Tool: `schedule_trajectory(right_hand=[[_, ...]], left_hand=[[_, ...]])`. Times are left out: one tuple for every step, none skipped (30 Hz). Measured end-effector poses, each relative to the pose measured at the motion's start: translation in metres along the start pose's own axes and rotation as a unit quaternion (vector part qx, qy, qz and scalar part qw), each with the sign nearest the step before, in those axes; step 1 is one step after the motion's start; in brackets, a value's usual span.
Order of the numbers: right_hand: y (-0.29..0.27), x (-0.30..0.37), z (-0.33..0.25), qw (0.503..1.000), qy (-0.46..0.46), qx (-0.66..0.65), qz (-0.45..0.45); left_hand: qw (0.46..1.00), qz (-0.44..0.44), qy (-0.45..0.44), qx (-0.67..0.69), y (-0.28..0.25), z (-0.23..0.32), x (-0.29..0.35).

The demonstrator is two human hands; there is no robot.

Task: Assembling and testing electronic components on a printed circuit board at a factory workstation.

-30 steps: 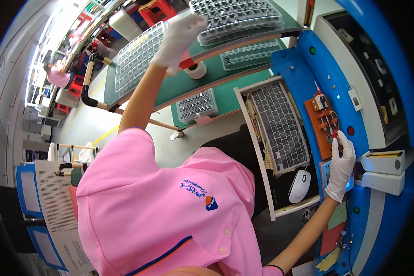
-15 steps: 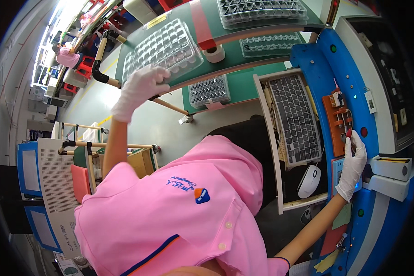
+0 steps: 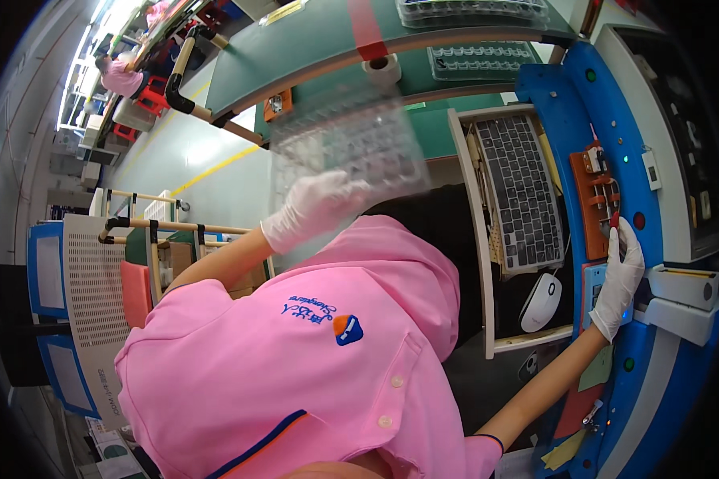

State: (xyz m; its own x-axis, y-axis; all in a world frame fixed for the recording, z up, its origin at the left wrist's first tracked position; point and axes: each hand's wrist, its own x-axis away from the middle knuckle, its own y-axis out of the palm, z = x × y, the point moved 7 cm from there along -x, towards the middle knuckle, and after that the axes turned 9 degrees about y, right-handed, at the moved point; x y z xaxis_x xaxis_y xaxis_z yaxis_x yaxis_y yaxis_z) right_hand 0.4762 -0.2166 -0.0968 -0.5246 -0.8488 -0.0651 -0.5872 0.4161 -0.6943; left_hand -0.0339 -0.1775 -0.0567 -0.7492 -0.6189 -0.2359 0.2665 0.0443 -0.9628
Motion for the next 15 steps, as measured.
schedule_trajectory(right_hand=[[0.000,-0.001,0.008,1.000,0.002,-0.008,-0.001],[0.001,-0.002,0.012,1.000,0.002,-0.016,-0.002],[0.001,-0.003,0.013,1.000,0.004,-0.019,0.001],[0.001,-0.002,0.012,1.000,0.002,-0.011,0.001],[-0.001,0.000,0.012,1.000,0.001,-0.002,0.001],[-0.003,0.002,0.013,1.000,0.002,0.007,0.001],[-0.002,0.003,0.011,1.000,0.005,0.006,0.006],[-0.004,0.004,0.010,1.000,0.005,0.019,0.006],[-0.005,0.006,0.008,0.999,0.006,0.033,0.006],[-0.004,0.005,0.005,0.999,0.004,0.045,0.005],[-0.005,0.004,0.003,0.999,0.005,0.045,0.009],[-0.003,0.003,0.001,0.999,0.009,0.035,0.006],[-0.003,0.004,-0.001,1.000,0.012,0.027,0.004],[-0.002,0.003,-0.002,1.000,0.016,0.020,0.001],[-0.003,0.004,0.000,1.000,0.018,0.023,0.006]], left_hand=[[0.999,0.007,-0.020,-0.042,0.006,-0.024,0.005],[0.996,0.004,-0.034,-0.077,0.014,-0.046,0.011],[0.992,0.003,-0.049,-0.113,0.019,-0.069,0.018],[0.990,0.044,-0.038,-0.132,0.023,-0.094,0.026],[0.985,0.085,-0.025,-0.149,0.023,-0.113,0.027],[0.985,0.084,-0.017,-0.148,0.030,-0.131,0.030],[0.980,0.073,-0.038,-0.181,0.034,-0.150,0.030],[0.974,0.062,-0.056,-0.212,0.035,-0.162,0.025],[0.966,0.052,-0.075,-0.241,0.038,-0.174,0.018],[0.966,0.054,-0.071,-0.242,0.037,-0.179,0.008],[0.964,0.054,-0.080,-0.248,0.037,-0.184,-0.001],[0.962,0.055,-0.089,-0.254,0.036,-0.190,-0.010],[0.960,0.055,-0.097,-0.257,0.038,-0.195,-0.019],[0.961,0.058,-0.094,-0.254,0.041,-0.201,-0.029],[0.964,0.055,-0.102,-0.240,0.046,-0.208,-0.040]])
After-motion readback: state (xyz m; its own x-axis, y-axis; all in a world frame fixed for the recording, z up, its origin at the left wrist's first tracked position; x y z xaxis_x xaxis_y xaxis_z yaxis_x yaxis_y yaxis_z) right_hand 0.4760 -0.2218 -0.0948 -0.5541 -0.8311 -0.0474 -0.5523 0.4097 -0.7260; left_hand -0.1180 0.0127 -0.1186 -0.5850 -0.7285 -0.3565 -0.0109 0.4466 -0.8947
